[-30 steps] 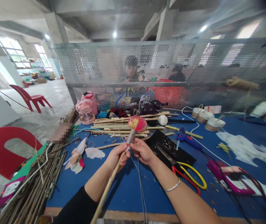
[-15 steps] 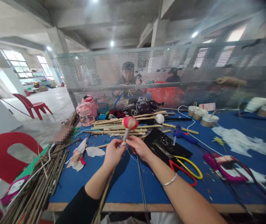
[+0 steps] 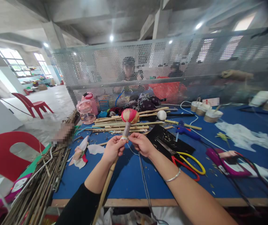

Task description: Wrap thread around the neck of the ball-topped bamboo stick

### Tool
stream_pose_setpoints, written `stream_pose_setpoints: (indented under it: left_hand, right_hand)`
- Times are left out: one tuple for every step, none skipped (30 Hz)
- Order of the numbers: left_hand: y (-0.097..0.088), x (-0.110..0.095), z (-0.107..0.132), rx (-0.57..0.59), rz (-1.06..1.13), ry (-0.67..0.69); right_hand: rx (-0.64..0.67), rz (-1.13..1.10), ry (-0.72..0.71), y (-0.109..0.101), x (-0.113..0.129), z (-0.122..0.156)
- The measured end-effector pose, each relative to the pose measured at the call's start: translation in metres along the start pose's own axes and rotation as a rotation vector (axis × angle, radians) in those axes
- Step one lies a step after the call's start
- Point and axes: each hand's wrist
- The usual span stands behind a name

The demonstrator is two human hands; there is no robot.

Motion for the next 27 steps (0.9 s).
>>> stream_pose_setpoints:
  left_hand:
    - [0.001,-0.001,0.001,0.020,0.038,-0.013]
    - [0.001,-0.001,0.002,0.039,0.065,-0.034]
    - [0.002,-0.001,0.004,0.061,0.074,-0.066]
    - [0.003,0.001,0.005,0.078,0.065,-0.110]
    - [0.003,0.003,0.005,0.086,0.036,-0.159]
    - [0.004,0.005,0.006,0.088,-0.016,-0.197]
    - [0.005,0.007,0.005,0.084,-0.086,-0.214]
    - [0.007,0.009,0.004,0.065,-0.167,-0.202]
    - [0.008,0.011,0.002,0.035,-0.249,-0.159]
    - [0.009,0.011,0.000,0.005,-0.329,-0.095]
    - [0.010,0.011,-0.003,-0.015,-0.405,-0.027]
    - [0.011,0.010,-0.006,-0.028,-0.475,0.034]
    - [0.012,0.010,-0.009,-0.035,-0.541,0.083]
    - [0.013,0.009,-0.012,-0.035,-0.599,0.121]
    - [0.013,0.009,-0.013,-0.036,-0.646,0.148]
    - [0.012,0.010,-0.014,-0.046,-0.678,0.166]
    - [0.011,0.012,-0.014,-0.059,-0.688,0.176]
    - [0.010,0.014,-0.014,-0.073,-0.679,0.175]
    - [0.008,0.016,-0.013,-0.083,-0.657,0.167]
    - [0.005,0.017,-0.012,-0.094,-0.627,0.155]
    - [0.003,0.018,-0.012,-0.104,-0.594,0.140]
    - [0.001,0.019,-0.011,-0.113,-0.559,0.126]
    - [-0.001,0.018,-0.011,-0.121,-0.525,0.112]
    - [-0.002,0.017,-0.011,-0.127,-0.491,0.101]
    - [-0.003,0.016,-0.012,-0.126,-0.457,0.093]
    - [-0.003,0.014,-0.012,-0.122,-0.424,0.087]
    - [-0.002,0.013,-0.013,-0.120,-0.389,0.085]
  right_hand:
    - [0.039,-0.016,0.002,0.001,0.001,0.001]
    - [0.080,-0.029,0.005,0.001,0.001,0.001]
    - [0.112,-0.038,0.007,0.001,0.001,0.001]
    - [0.133,-0.039,0.009,0.000,0.001,0.000]
    - [0.136,-0.030,0.012,-0.001,0.000,-0.001]
    - [0.116,-0.014,0.014,-0.003,-0.002,-0.002]
    - [0.080,0.007,0.018,-0.005,-0.003,-0.003]
    - [0.040,0.027,0.025,-0.006,-0.004,-0.005]
    - [0.007,0.044,0.038,-0.008,-0.006,-0.007]
    - [-0.015,0.054,0.051,-0.008,-0.007,-0.008]
    - [-0.028,0.055,0.057,-0.008,-0.007,-0.009]
    - [-0.031,0.054,0.055,-0.007,-0.007,-0.010]
    - [-0.033,0.051,0.047,-0.006,-0.007,-0.010]
    - [-0.037,0.049,0.039,-0.004,-0.007,-0.010]
    - [-0.045,0.050,0.032,-0.002,-0.007,-0.009]
    - [-0.052,0.055,0.028,-0.001,-0.006,-0.009]
    - [-0.051,0.067,0.026,0.001,-0.006,-0.008]
    - [-0.043,0.084,0.025,0.001,-0.006,-0.007]
    - [-0.033,0.105,0.023,0.001,-0.006,-0.007]
    - [-0.027,0.126,0.017,0.001,-0.006,-0.006]
    - [-0.030,0.144,0.010,0.000,-0.006,-0.006]
    - [-0.041,0.155,0.003,-0.001,-0.005,-0.006]
    - [-0.060,0.159,-0.004,-0.002,-0.005,-0.005]
    - [-0.082,0.156,-0.011,-0.002,-0.005,-0.005]
    - [-0.102,0.149,-0.018,-0.003,-0.004,-0.005]
    - [-0.118,0.139,-0.025,-0.003,-0.004,-0.004]
    - [-0.129,0.129,-0.029,-0.003,-0.003,-0.004]
Point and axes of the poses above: each hand's wrist, its own z-axis away from the middle knuckle, its own y-axis out of the palm, x = y × z, and after that the axes turned 11 degrees about y, right-handed
